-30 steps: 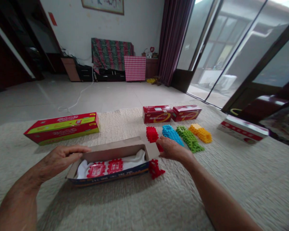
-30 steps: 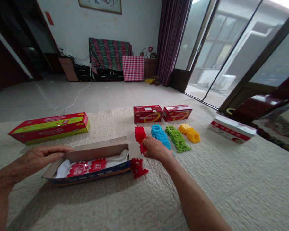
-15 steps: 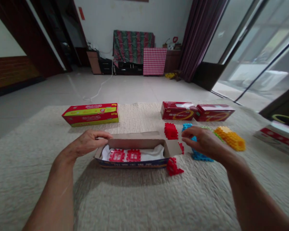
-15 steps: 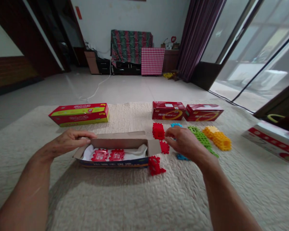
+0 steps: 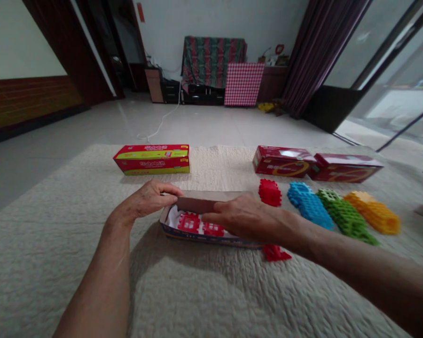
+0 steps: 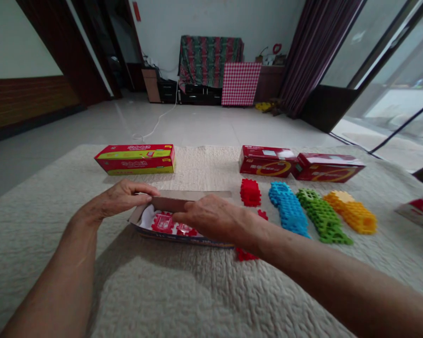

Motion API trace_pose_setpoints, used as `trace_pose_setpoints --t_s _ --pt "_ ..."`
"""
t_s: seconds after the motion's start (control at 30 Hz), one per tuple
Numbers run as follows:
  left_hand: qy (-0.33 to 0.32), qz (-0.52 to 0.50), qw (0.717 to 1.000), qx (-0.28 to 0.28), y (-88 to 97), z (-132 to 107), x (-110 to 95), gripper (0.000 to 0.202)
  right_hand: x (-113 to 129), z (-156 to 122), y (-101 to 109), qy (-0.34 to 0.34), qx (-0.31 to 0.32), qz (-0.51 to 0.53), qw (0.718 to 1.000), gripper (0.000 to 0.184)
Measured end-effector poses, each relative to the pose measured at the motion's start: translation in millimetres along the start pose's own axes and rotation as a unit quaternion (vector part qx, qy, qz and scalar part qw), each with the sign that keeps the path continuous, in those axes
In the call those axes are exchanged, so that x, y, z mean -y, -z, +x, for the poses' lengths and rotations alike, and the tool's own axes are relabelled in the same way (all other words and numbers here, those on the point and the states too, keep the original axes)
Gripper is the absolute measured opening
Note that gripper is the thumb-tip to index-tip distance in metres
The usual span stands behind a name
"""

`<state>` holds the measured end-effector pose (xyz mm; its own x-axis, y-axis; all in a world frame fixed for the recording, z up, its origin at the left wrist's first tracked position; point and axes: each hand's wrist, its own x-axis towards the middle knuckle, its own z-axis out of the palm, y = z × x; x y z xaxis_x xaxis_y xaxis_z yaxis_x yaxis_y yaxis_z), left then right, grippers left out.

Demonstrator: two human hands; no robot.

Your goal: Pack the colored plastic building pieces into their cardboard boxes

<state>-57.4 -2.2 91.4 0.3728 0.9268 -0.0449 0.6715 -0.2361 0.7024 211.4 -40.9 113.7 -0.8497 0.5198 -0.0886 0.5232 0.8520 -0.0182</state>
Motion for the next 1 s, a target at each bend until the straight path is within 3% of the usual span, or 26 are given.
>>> trace_pose_setpoints --t_s 0.1,0.4,0.8,1.0 --pt "-0.007 0.001 1.000 -0.001 -0.4 0 1 0.030 1 10 -7 0.044 0.019 -0.036 0.998 0.034" --pt "-0.010 -0.011 1.000 -0.008 -1.3 0 1 0.029 -3 14 -17 0.084 0.028 -0.107 0.990 0.035" --pt "-0.017 -0.008 1.000 0.003 -1.3 2 3 0.031 5 27 -11 0.077 0.094 -0.167 0.978 0.025" --pt "-0.024 -0.003 1.000 -0.002 -2.1 3 7 0.032 7 27 -13 0.057 0.120 -0.165 0.977 0.028"
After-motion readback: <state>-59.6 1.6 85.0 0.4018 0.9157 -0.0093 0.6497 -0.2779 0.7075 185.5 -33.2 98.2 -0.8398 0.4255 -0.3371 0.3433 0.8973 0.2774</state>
